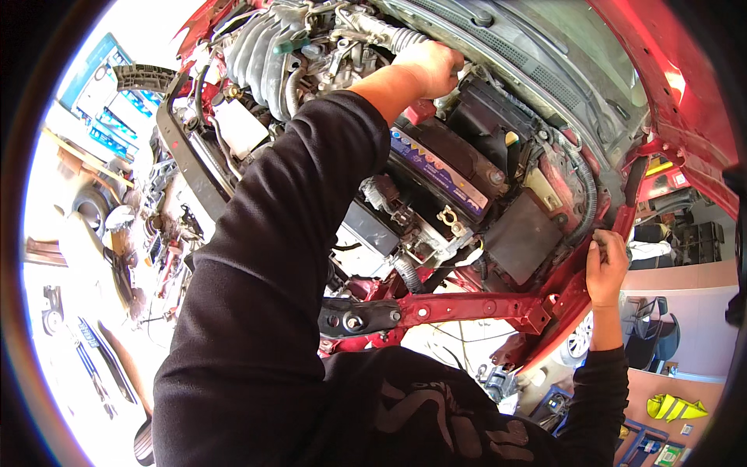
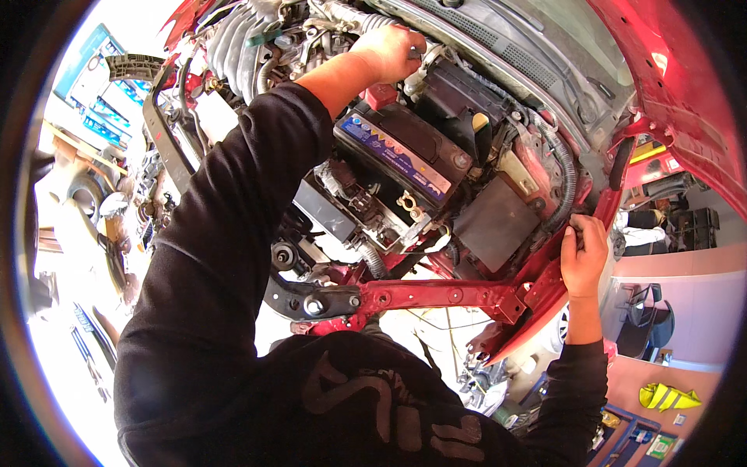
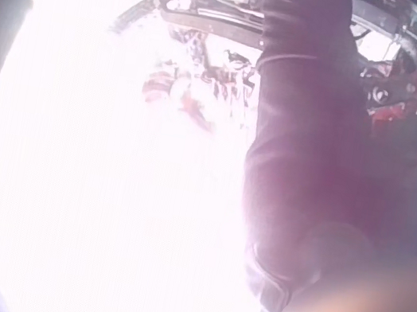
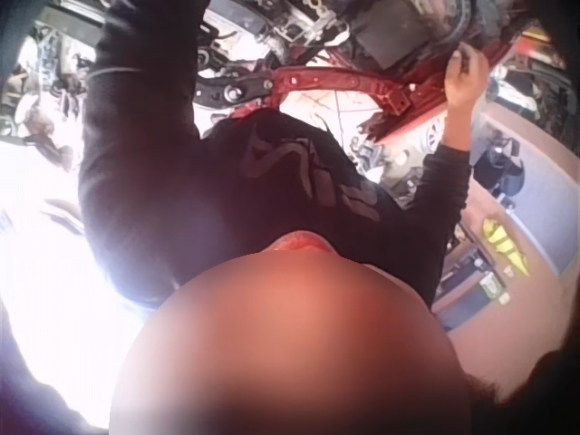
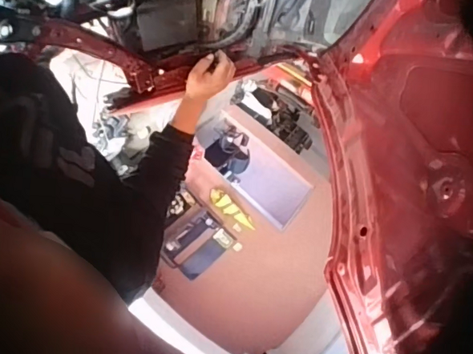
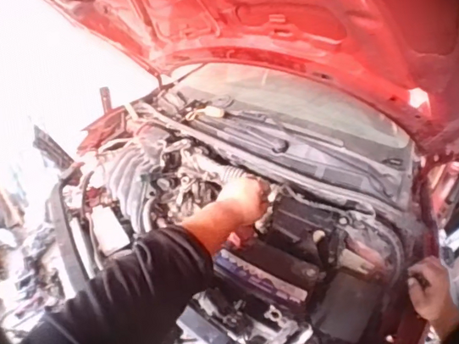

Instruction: The person works on a car engine with the hood open, using a wrench to tighten bolts and manipulating hoses and connectors. They then pour engine oil into the engine from a yellow container.

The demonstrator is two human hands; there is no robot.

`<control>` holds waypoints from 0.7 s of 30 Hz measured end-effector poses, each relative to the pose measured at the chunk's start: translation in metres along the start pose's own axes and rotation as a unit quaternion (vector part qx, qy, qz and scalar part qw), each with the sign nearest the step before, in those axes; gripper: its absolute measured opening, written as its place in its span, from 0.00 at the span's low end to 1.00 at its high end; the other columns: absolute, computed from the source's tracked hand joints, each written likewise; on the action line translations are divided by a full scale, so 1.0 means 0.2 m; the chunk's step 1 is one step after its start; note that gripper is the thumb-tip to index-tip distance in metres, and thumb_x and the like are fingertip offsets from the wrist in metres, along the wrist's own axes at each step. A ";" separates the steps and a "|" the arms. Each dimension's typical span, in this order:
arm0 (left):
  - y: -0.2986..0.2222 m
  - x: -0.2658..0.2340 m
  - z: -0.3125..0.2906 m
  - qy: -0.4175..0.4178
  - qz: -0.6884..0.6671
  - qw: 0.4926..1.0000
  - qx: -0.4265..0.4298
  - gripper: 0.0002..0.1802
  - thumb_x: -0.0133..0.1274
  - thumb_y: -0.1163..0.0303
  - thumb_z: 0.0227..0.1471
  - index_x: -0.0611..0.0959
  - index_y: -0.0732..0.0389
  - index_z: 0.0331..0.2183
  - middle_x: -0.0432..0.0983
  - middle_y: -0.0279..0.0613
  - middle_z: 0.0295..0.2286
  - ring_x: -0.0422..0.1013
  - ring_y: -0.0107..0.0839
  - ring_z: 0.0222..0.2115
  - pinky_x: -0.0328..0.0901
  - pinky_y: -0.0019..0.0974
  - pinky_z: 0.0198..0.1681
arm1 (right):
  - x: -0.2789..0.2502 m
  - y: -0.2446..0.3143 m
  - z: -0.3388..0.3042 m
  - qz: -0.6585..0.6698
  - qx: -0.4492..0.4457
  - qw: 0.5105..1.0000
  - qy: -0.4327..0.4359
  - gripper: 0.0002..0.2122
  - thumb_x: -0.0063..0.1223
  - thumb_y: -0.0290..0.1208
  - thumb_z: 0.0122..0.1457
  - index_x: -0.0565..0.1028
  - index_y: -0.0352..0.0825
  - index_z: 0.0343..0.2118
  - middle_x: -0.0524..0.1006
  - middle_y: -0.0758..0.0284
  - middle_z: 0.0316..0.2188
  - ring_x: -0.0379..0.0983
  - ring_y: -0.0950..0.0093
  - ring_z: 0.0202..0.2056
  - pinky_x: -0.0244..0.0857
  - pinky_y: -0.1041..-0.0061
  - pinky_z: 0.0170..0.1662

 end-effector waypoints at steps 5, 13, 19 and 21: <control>0.02 0.02 0.00 0.022 -0.003 0.999 -0.033 0.22 0.67 0.53 0.58 0.90 0.45 0.53 0.88 0.51 0.48 0.83 0.53 0.52 0.77 0.54 0.56 | 0.00 0.02 0.00 0.012 -0.010 1.000 -0.004 0.09 0.59 0.15 0.63 0.82 0.27 0.45 0.81 0.57 0.40 0.80 0.61 0.40 0.74 0.68 0.46; 0.04 0.01 0.03 0.021 0.021 0.993 -0.115 0.28 0.66 0.40 0.61 0.92 0.54 0.47 0.89 0.53 0.45 0.84 0.55 0.50 0.77 0.55 0.55 | -0.02 0.00 0.00 0.012 -0.028 0.999 -0.015 0.09 0.60 0.16 0.62 0.82 0.28 0.45 0.82 0.57 0.40 0.80 0.59 0.41 0.75 0.66 0.47; -0.02 0.06 0.06 0.033 0.085 0.994 -0.059 0.24 0.65 0.44 0.64 0.90 0.54 0.49 0.89 0.53 0.43 0.83 0.57 0.48 0.77 0.55 0.55 | -0.03 0.01 0.00 0.029 -0.027 0.999 -0.026 0.08 0.61 0.16 0.62 0.82 0.28 0.43 0.81 0.57 0.38 0.79 0.58 0.41 0.74 0.64 0.46; 0.00 0.08 0.06 0.048 0.082 0.993 -0.065 0.24 0.65 0.45 0.64 0.90 0.54 0.49 0.89 0.53 0.44 0.83 0.57 0.49 0.77 0.55 0.55 | -0.04 0.02 0.00 0.029 -0.032 0.999 -0.033 0.08 0.61 0.16 0.61 0.82 0.28 0.43 0.81 0.57 0.37 0.79 0.58 0.40 0.74 0.64 0.46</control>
Point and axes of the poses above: each hand's wrist, its own z-axis towards the middle knuckle, its own x-axis out of the palm, y = z × x, the point moved 10 cm from there along z, towards the middle knuckle
